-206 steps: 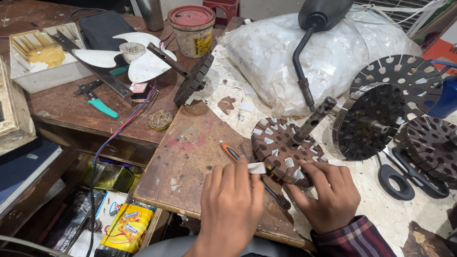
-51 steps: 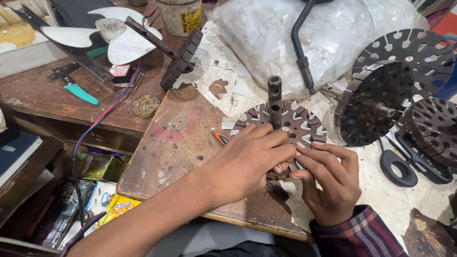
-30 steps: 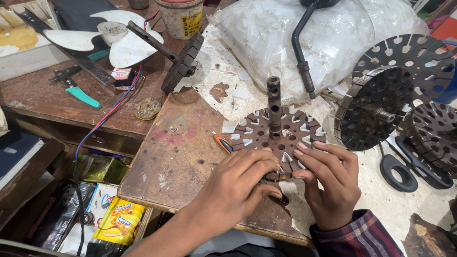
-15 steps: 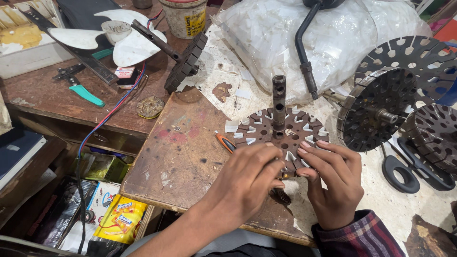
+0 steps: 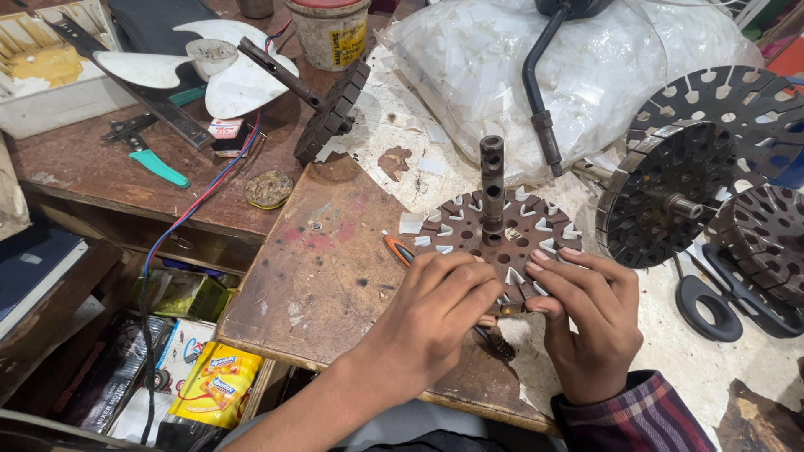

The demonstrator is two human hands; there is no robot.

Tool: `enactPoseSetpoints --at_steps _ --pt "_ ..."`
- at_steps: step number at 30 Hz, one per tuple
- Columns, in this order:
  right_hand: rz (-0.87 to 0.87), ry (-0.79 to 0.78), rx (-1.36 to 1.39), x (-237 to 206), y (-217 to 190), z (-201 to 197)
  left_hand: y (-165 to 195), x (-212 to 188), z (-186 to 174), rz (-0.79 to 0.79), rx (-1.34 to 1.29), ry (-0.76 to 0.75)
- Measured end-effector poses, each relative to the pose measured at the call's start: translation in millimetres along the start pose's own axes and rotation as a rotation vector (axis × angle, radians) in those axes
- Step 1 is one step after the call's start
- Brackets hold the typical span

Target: The person uses a small brush to clean the surface of a circular metal motor component, then places it aside. They then pick up another similar component and insert small white plastic pieces into its slots by hand, pressing them into place.

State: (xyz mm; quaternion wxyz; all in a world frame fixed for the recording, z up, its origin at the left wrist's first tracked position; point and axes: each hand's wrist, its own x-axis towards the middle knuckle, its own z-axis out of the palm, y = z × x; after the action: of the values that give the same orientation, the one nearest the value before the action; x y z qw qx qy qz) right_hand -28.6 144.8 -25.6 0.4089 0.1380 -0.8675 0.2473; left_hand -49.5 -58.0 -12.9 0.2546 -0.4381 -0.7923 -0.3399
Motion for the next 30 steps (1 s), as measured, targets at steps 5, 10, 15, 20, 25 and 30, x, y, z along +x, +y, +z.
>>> enactPoseSetpoints --at_steps 5,10,15,20,25,30 --pt "-0.008 -0.004 0.004 0.4 -0.1 -1.0 0.1 0.2 -1.3 0.021 -0.035 0.01" --pt "-0.01 -0.006 0.0 1.0 -0.1 -1.3 -1.2 0.6 0.2 0.018 -0.051 0.02" --pt "-0.002 -0.014 0.013 2.7 1.5 -3.2 -1.8 0.5 2.8 0.039 0.028 0.029" --pt "0.013 -0.008 0.008 4.0 2.4 -2.0 -0.8 0.1 4.4 0.042 0.069 0.03" --pt "0.002 0.004 0.009 4.2 5.4 -0.6 -2.4 0.3 4.9 0.043 0.097 0.008" --pt "0.02 0.02 0.012 3.0 9.8 1.5 -4.0 1.4 9.9 0.07 0.136 0.022"
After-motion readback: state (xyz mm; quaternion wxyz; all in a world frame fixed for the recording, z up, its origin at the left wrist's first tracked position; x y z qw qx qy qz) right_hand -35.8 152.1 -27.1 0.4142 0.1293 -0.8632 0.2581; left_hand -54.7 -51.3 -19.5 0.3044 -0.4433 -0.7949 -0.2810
